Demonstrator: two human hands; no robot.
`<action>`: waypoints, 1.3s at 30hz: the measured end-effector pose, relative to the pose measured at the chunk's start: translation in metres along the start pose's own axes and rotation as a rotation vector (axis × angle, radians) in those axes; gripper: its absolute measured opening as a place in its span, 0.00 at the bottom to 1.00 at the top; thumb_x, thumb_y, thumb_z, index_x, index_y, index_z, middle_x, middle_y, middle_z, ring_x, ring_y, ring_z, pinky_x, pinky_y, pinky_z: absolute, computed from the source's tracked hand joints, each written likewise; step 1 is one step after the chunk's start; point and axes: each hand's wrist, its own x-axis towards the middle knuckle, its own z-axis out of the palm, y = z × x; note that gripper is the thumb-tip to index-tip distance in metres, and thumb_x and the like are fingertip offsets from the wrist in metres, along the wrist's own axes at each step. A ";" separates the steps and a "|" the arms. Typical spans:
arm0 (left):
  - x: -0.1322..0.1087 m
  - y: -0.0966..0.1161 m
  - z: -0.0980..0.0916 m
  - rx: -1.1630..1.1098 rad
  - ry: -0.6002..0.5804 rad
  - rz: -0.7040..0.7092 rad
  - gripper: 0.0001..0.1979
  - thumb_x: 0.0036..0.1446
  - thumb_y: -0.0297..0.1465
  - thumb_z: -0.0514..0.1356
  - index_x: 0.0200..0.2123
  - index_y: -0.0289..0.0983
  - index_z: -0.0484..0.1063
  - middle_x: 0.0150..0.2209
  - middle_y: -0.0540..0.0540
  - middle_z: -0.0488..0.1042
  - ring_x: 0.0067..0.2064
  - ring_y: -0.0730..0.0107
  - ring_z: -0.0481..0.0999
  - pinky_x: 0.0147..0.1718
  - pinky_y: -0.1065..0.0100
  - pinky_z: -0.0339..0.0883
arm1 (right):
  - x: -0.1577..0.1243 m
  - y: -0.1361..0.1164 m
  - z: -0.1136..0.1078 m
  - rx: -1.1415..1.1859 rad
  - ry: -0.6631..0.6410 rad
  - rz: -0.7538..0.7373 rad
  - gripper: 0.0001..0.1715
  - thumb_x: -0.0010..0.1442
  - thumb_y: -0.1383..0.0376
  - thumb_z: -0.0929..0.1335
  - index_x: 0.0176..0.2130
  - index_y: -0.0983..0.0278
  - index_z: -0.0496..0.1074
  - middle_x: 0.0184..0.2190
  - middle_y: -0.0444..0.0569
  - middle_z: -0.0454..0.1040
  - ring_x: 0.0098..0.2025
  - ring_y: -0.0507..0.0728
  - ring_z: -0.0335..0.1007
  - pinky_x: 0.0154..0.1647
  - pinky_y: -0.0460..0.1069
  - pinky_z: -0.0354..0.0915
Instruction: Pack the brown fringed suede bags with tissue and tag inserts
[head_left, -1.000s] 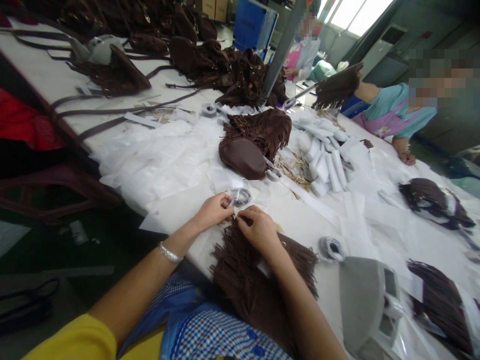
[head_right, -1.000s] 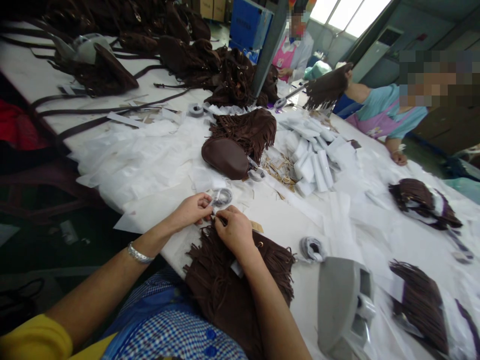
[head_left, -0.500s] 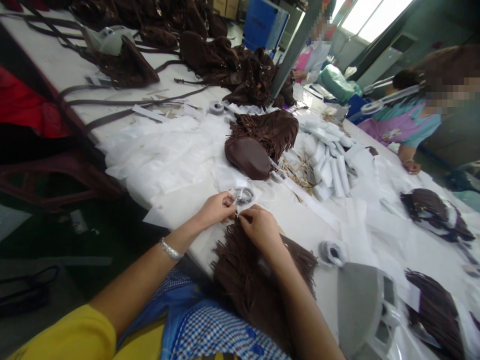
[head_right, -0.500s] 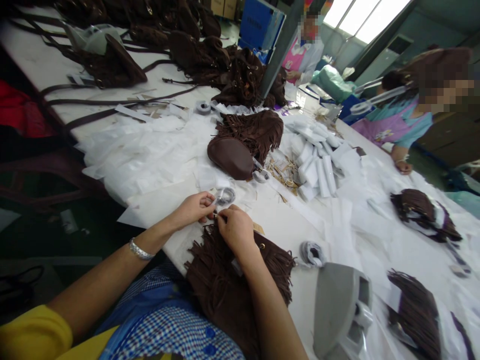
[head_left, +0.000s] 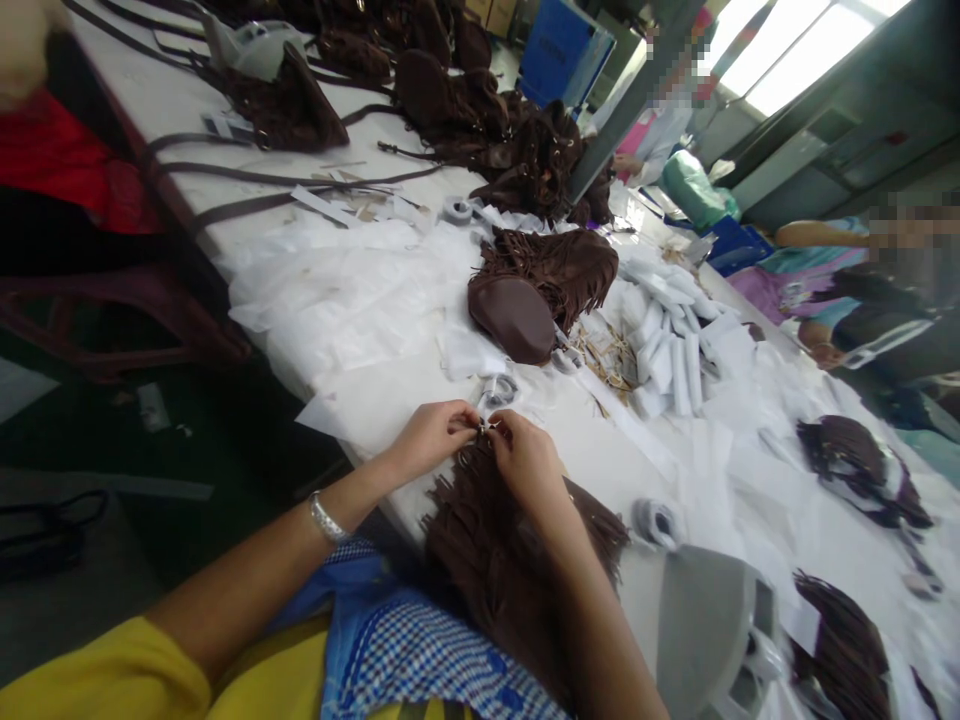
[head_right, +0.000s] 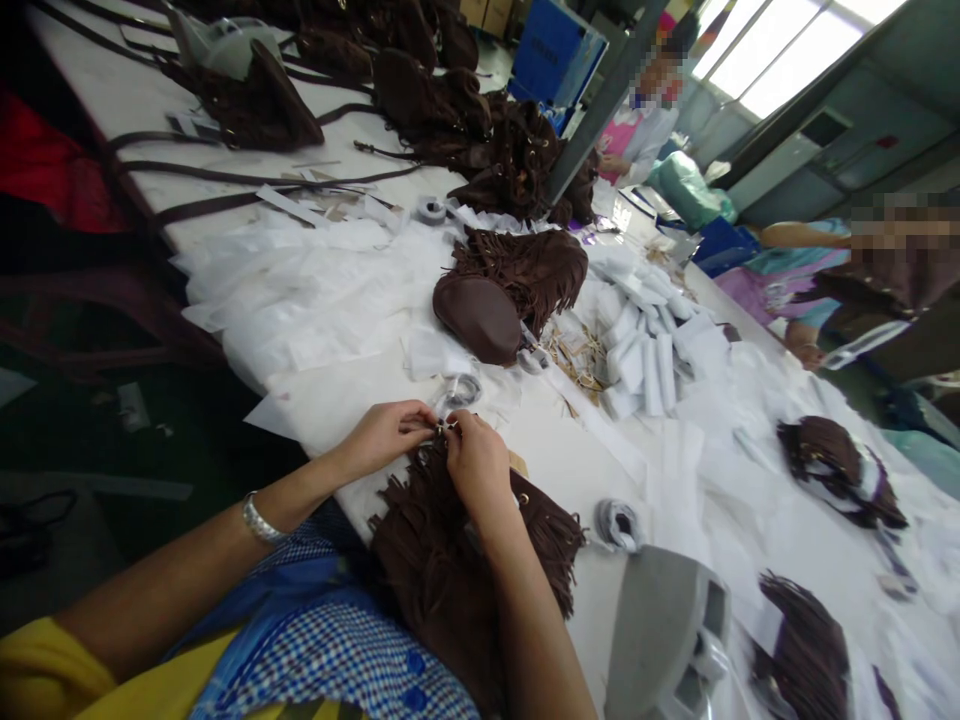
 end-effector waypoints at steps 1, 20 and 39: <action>0.000 -0.001 0.000 -0.002 0.002 0.006 0.08 0.53 0.30 0.62 0.37 0.36 0.76 0.36 0.45 0.81 0.40 0.63 0.81 0.42 0.66 0.74 | 0.001 0.000 0.000 0.000 -0.001 0.007 0.09 0.62 0.70 0.68 0.43 0.63 0.77 0.36 0.50 0.80 0.39 0.59 0.75 0.40 0.50 0.63; -0.012 -0.008 0.017 -0.006 0.130 0.045 0.14 0.54 0.23 0.61 0.44 0.40 0.74 0.42 0.47 0.80 0.44 0.66 0.82 0.44 0.68 0.75 | -0.007 -0.013 -0.003 -0.110 -0.017 0.113 0.14 0.65 0.64 0.67 0.51 0.59 0.70 0.38 0.49 0.82 0.39 0.62 0.78 0.35 0.51 0.63; -0.009 0.000 0.025 -0.275 0.048 -0.065 0.19 0.54 0.23 0.60 0.51 0.33 0.71 0.43 0.41 0.79 0.45 0.66 0.81 0.46 0.64 0.75 | -0.027 0.010 0.023 0.597 0.196 0.146 0.12 0.58 0.57 0.70 0.36 0.63 0.72 0.33 0.48 0.79 0.34 0.57 0.76 0.38 0.50 0.69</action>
